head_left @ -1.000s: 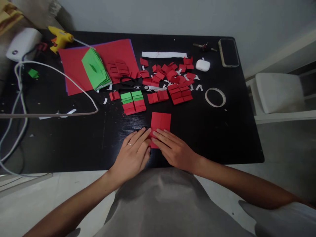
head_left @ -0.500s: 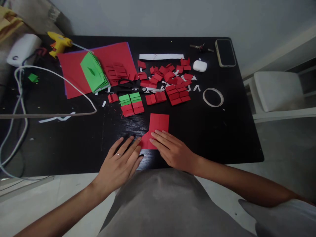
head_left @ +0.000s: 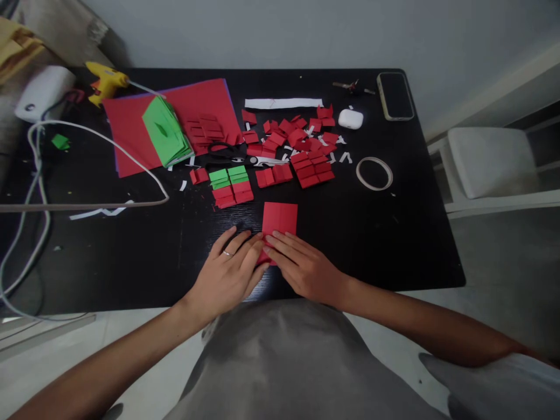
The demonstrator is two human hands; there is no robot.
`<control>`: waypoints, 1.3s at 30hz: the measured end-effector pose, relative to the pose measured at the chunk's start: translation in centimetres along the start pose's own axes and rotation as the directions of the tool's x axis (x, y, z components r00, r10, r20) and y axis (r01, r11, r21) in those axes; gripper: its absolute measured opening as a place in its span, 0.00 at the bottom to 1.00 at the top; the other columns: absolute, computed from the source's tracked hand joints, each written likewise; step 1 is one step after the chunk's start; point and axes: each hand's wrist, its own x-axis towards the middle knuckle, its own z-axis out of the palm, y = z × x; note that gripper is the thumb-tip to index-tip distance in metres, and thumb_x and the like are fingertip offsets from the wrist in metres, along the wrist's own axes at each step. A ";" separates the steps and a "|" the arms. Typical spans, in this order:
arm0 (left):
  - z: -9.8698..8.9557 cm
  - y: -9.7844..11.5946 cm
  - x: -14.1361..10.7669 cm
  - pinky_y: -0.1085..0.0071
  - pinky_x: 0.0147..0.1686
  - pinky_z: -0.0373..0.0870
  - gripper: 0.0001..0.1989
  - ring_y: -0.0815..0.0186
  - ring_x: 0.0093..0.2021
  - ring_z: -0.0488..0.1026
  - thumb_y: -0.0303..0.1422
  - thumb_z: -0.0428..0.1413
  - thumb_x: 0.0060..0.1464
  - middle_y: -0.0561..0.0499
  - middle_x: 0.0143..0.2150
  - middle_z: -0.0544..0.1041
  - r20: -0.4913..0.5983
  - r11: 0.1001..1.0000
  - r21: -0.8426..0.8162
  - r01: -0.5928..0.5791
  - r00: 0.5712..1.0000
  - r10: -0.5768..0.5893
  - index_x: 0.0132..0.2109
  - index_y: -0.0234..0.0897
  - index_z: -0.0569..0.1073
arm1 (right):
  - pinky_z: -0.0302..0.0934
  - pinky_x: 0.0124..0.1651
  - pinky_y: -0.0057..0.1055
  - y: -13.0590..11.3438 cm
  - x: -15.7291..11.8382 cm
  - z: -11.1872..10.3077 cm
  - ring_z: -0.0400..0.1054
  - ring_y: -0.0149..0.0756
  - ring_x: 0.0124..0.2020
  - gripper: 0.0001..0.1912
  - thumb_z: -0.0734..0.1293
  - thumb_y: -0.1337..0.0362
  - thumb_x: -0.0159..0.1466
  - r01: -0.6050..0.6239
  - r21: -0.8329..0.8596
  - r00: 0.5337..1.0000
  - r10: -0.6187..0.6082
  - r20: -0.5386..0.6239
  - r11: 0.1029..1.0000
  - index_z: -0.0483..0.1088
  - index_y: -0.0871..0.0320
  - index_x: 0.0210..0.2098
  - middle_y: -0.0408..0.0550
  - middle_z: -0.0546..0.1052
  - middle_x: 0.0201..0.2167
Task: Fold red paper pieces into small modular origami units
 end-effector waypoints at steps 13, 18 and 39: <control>-1.9 -0.6 -4.0 0.49 0.64 0.63 0.15 0.50 0.54 0.79 0.32 0.56 0.68 0.40 0.57 0.82 0.045 0.996 0.076 -0.049 0.998 0.045 0.57 0.30 0.75 | 0.62 0.72 0.48 0.0 0.1 0.1 0.62 0.48 0.71 0.22 0.59 0.74 0.73 0.034 -0.075 0.999 -0.036 -0.026 0.997 0.69 0.69 0.64 0.62 0.72 0.66; -2.0 -0.4 -2.8 0.50 0.65 0.65 0.13 0.53 0.55 0.78 0.27 0.57 0.65 0.44 0.54 0.83 -0.040 0.999 -0.017 0.027 0.999 -0.028 0.55 0.34 0.77 | 0.60 0.73 0.50 0.0 -0.1 0.2 0.58 0.48 0.73 0.23 0.59 0.75 0.72 0.011 -0.019 1.000 -0.012 -0.013 1.000 0.67 0.69 0.66 0.63 0.70 0.68; 1.1 1.7 -1.3 0.50 0.62 0.66 0.24 0.50 0.60 0.73 0.27 0.54 0.65 0.37 0.58 0.78 0.074 0.999 -0.050 0.011 0.997 -0.007 0.67 0.30 0.69 | 0.69 0.67 0.50 1.0 -3.3 -2.3 0.66 0.50 0.68 0.16 0.66 0.73 0.69 -0.077 -0.052 0.977 0.065 -0.204 0.996 0.76 0.66 0.56 0.62 0.75 0.63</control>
